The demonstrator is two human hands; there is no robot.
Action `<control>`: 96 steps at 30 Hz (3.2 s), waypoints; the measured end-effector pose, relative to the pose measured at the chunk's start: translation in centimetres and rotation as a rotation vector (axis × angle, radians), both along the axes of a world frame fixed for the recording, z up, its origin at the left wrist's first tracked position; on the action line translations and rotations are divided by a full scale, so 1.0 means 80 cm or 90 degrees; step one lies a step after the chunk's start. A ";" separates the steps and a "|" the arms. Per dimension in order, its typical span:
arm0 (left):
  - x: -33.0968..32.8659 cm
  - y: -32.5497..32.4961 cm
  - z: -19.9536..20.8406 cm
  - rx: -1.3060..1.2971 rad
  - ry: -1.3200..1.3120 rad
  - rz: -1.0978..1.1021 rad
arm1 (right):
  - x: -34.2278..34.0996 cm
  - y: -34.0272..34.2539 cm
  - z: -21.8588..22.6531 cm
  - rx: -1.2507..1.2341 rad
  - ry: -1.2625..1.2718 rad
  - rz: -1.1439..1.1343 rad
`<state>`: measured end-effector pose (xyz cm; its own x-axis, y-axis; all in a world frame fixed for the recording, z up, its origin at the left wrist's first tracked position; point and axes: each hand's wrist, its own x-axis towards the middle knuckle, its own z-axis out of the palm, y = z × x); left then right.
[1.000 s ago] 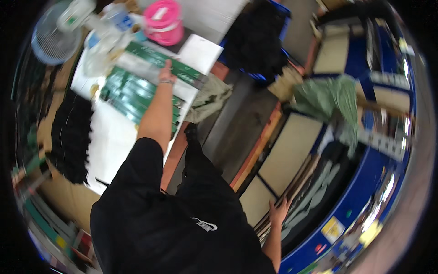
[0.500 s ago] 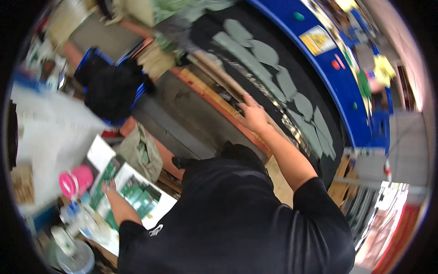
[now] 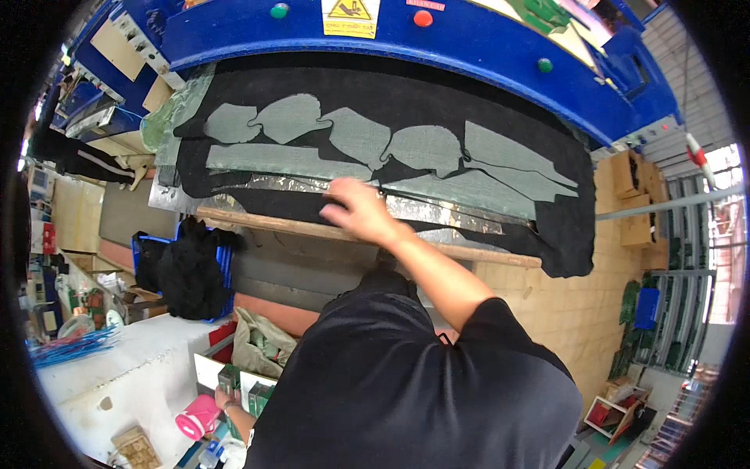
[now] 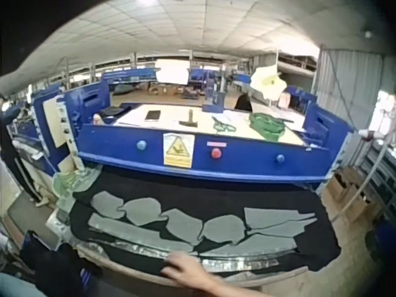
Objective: The person uses green plastic templates to cut shapes from a large sheet of black fabric on a workbench. They repeatedly place the templates on the fabric, cut around them, and stack the resulting fabric pieces on a nearby table.
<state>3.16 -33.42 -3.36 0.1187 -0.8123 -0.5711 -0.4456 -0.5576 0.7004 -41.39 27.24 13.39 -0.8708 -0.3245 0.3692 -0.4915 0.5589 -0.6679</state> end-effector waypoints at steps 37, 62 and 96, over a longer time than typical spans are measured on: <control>-0.993 0.052 0.161 -0.448 -0.209 -1.103 | -0.144 0.351 -0.102 0.258 -0.423 -0.805; -0.826 -0.087 0.158 -0.427 -0.348 -1.059 | 0.016 0.232 -0.063 0.269 -0.449 -0.740; -0.635 0.670 0.176 -0.642 -0.089 -1.441 | 0.482 0.714 -0.127 -0.120 -0.301 -1.061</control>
<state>-47.62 20.21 10.69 -0.9048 0.3818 -0.1885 0.3271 0.9067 0.2662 -2.85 84.33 3.27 -0.2345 0.9696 -0.0700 0.7212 0.1252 -0.6814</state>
